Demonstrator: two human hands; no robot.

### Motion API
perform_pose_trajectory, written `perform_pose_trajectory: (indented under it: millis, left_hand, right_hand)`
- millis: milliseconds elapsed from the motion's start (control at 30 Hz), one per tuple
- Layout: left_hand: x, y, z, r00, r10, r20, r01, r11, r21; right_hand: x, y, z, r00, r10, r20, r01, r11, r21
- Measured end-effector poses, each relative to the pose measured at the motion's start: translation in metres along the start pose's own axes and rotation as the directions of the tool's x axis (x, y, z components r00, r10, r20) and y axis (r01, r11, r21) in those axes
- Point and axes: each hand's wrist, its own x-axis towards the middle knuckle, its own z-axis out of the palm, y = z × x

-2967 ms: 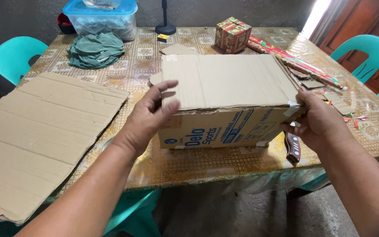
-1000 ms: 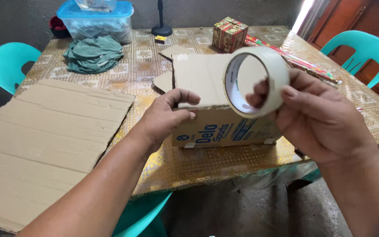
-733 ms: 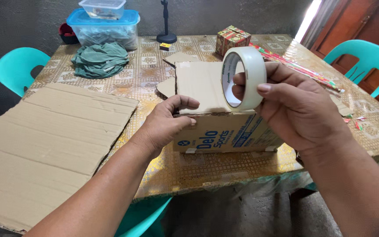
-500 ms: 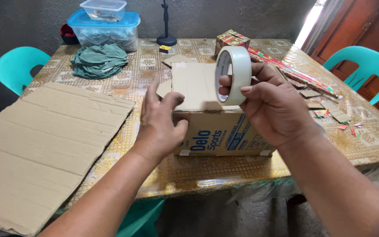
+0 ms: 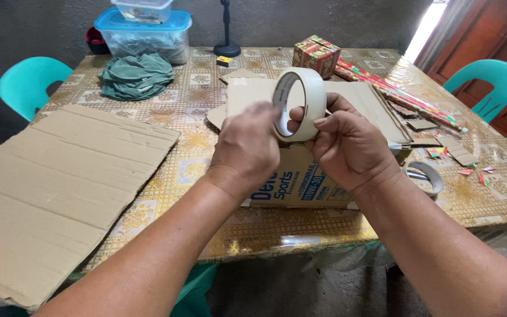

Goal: The person tapes a cardboard box on a table using clear packing tape and a knife to cut the tape. They repeatedly apply tape to the edges and seams, rotate the box, and trim excess tape. A wrapped gift is briefly placed inside the box before the person continues taping.

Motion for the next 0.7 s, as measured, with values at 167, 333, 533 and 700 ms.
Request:
perform_pose_trajectory:
  millis: [167,333,533,700]
  left_hand:
    - [0.005,0.004,0.000,0.998,-0.029,-0.053,0.010,0.945,-0.326]
    - [-0.004,0.003,0.005,0.975,0.176,-0.135,-0.196,0.969,-0.153]
    - [-0.006,0.002,0.006,0.963,0.216,-0.161,-0.246,0.949,-0.199]
    - [-0.004,0.000,0.007,0.953,0.235,-0.191,-0.277,0.931,-0.239]
  right_hand:
    - [0.004,-0.003,0.003,0.999,0.008,-0.036,-0.006,0.999,0.054]
    - [0.009,-0.012,0.007,0.957,0.008,-0.291,-0.009,1.000,-0.002]
    - [0.016,-0.026,0.017,0.957,0.051,-0.285,-0.061,0.998,-0.024]
    - [0.014,-0.034,0.030,0.988,0.070,-0.140,-0.076,0.996,-0.036]
